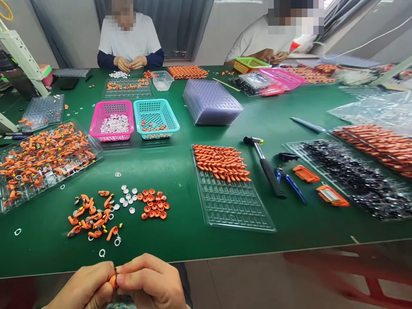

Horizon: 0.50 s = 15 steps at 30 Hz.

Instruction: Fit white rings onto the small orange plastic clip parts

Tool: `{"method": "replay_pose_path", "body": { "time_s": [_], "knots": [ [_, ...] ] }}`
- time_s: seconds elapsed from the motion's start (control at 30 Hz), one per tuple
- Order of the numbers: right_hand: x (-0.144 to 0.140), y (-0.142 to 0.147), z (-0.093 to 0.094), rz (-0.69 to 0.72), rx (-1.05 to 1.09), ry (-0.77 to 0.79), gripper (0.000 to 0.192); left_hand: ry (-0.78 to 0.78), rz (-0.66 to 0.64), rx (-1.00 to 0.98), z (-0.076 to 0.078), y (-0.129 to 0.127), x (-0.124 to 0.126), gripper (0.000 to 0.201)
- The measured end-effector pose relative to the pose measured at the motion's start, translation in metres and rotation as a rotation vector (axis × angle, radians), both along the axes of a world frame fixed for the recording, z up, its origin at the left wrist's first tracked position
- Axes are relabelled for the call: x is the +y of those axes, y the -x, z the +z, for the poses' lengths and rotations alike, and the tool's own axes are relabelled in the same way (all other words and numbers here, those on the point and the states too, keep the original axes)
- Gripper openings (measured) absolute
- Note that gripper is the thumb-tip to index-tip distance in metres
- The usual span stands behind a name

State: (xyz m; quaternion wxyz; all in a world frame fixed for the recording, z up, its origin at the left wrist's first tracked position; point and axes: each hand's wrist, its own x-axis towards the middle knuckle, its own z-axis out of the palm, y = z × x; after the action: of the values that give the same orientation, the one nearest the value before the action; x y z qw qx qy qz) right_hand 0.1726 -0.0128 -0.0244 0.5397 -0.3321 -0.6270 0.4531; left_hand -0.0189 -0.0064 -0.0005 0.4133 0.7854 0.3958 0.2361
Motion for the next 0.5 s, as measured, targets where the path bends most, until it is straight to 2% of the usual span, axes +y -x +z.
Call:
{"method": "replay_pose_path", "body": {
  "time_s": [0.13, 0.33, 0.5],
  "knots": [
    [0.0, 0.0, 0.001, 0.006, 0.02, 0.012, 0.028, -0.075, 0.003, -0.014, -0.009, 0.0, -0.003, 0.032],
    [-0.003, 0.001, -0.004, -0.005, 0.008, -0.05, 0.033, 0.105, 0.0, 0.017, 0.005, 0.003, 0.0, 0.045],
    [-0.006, 0.002, -0.006, -0.01, -0.01, -0.046, 0.04, 0.072, -0.011, 0.004, 0.0, 0.003, 0.001, 0.042]
  ]
}}
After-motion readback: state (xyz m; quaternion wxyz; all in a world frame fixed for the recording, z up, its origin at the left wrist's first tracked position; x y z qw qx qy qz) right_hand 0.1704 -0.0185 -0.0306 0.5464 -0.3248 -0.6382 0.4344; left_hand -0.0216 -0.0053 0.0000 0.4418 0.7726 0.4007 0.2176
